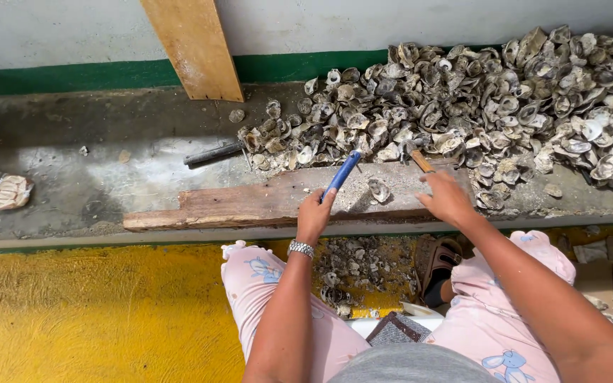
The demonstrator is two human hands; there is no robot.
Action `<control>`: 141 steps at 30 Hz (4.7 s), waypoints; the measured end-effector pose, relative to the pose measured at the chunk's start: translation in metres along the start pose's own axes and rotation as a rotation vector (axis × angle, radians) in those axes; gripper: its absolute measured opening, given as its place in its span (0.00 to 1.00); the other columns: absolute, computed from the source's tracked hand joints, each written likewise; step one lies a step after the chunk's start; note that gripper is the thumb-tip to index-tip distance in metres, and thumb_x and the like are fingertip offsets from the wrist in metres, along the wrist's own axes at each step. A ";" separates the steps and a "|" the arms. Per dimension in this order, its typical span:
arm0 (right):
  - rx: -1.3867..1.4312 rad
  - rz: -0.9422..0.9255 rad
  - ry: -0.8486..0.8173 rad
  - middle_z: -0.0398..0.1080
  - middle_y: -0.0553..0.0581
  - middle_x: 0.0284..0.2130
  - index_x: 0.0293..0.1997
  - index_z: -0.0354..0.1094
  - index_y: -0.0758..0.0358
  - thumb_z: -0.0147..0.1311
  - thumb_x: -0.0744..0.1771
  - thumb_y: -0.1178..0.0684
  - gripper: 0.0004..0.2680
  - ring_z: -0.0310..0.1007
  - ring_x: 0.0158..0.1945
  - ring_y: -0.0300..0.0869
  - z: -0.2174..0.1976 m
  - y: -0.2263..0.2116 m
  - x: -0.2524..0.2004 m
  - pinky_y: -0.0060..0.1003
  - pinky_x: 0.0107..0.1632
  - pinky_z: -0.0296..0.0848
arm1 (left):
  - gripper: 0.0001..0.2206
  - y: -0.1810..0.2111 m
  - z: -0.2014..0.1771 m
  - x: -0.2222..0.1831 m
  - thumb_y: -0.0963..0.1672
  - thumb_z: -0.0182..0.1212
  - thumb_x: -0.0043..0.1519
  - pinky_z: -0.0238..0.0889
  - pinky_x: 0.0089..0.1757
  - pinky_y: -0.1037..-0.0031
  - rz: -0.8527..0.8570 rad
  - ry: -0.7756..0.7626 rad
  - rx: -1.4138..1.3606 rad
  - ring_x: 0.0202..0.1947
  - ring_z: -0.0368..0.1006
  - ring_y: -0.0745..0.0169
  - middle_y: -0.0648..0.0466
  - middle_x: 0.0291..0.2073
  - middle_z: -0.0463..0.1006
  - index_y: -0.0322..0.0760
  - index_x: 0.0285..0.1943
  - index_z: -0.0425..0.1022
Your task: Open oyster shells using a hammer and a shucking tool to extract the meat.
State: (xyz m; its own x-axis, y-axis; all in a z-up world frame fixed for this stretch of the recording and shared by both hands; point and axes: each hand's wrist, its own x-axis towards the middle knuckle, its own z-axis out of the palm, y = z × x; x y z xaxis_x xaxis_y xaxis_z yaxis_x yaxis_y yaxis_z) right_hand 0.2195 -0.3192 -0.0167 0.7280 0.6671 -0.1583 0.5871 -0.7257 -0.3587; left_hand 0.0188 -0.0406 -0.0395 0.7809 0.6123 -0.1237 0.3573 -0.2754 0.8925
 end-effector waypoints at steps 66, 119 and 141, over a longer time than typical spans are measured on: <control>-0.372 0.066 0.464 0.72 0.63 0.37 0.43 0.68 0.61 0.54 0.66 0.40 0.14 0.74 0.40 0.54 0.009 -0.011 -0.030 0.51 0.44 0.71 | 0.19 0.032 0.008 -0.034 0.56 0.50 0.67 0.63 0.32 0.56 0.161 -0.235 0.165 0.26 0.75 0.46 0.48 0.23 0.77 0.43 0.54 0.70; 0.008 -0.023 0.131 0.73 0.58 0.43 0.51 0.75 0.60 0.53 0.69 0.52 0.09 0.73 0.44 0.47 -0.051 -0.086 0.064 0.43 0.48 0.71 | 0.14 0.001 -0.040 0.011 0.51 0.46 0.72 0.57 0.21 0.80 -0.271 0.512 -1.257 0.17 0.61 0.75 0.60 0.22 0.66 0.39 0.46 0.67; 0.593 0.178 0.117 0.71 0.55 0.28 0.45 0.75 0.64 0.55 0.70 0.54 0.06 0.68 0.29 0.38 -0.005 -0.047 0.107 0.36 0.30 0.66 | 0.13 0.000 -0.015 0.020 0.51 0.48 0.71 0.55 0.20 0.81 -0.259 0.308 -0.944 0.17 0.61 0.77 0.62 0.20 0.66 0.41 0.38 0.67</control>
State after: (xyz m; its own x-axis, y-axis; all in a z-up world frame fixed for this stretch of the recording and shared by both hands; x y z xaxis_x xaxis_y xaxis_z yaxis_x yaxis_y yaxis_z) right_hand 0.2718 -0.2146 -0.0126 0.8500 0.4975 -0.1733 0.1811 -0.5848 -0.7907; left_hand 0.0268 -0.0178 -0.0355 0.5243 0.7704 -0.3627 -0.1564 0.5059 0.8483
